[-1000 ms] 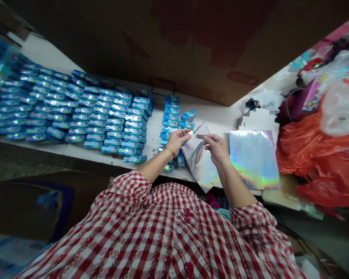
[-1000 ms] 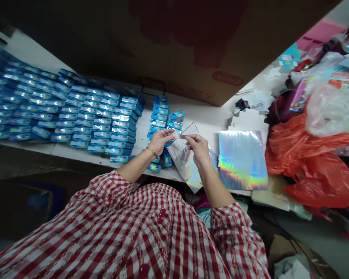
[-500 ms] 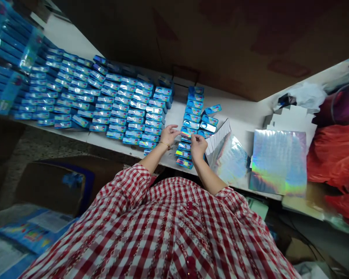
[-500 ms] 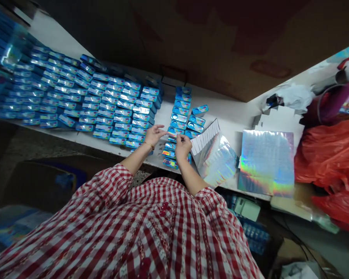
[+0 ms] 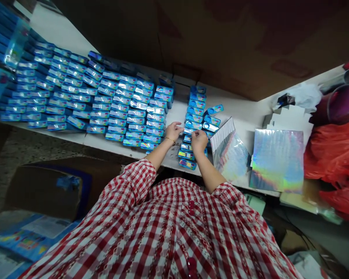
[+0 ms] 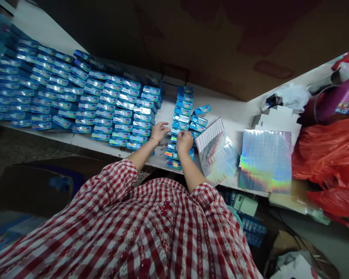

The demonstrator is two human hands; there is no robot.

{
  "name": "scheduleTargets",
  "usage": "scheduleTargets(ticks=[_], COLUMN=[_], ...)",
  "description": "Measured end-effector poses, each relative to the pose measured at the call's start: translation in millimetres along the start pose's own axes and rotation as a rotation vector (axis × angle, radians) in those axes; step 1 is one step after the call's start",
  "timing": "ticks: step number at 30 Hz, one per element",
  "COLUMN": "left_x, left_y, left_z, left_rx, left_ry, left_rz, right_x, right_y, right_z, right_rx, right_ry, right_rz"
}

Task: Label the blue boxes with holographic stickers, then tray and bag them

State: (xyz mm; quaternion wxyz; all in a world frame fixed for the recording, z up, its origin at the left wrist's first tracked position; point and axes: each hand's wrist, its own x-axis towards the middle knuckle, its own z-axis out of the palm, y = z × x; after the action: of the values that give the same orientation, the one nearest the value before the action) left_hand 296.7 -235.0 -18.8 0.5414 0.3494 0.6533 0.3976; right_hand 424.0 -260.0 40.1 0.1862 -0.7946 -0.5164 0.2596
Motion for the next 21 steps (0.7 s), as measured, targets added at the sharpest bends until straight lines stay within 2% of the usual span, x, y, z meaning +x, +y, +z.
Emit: scheduleTargets(ticks=[5, 8, 10, 13, 15, 17, 19, 21], left_x=[-7, -17, -24, -32, -38, -45, -49, -51], left_y=[-1, 3, 6, 12, 20, 33, 49, 65], left_z=[3.6, 2.9, 1.1, -2.6, -2.2, 5.9, 25.2, 54.5], left_rx=[0.108, 0.218, 0.285, 0.375, 0.394, 0.372, 0.36, 0.407], left_ry=[0.037, 0.024, -0.042, -0.105, -0.054, -0.013, -0.063, -0.177], left_rz=[-0.015, 0.124, 0.201, 0.192, 0.212, 0.307, 0.412, 0.442], right_x=[-11, -19, -21, -24, -29, -38, -46, -49], right_y=[-8, -5, -6, -10, -10, -1, 22, 54], right_z=[-14, -20, -21, -27, -39, -57, -77, -95], right_rx=[-0.169, -0.374, -0.518, -0.622, -0.578, -0.439, -0.248, -0.062], right_ry=[-0.049, -0.147, -0.243, -0.348, -0.388, -0.371, -0.261, -0.095], right_rz=[-0.001, -0.161, -0.276, -0.337, -0.386, -0.483, -0.551, -0.517])
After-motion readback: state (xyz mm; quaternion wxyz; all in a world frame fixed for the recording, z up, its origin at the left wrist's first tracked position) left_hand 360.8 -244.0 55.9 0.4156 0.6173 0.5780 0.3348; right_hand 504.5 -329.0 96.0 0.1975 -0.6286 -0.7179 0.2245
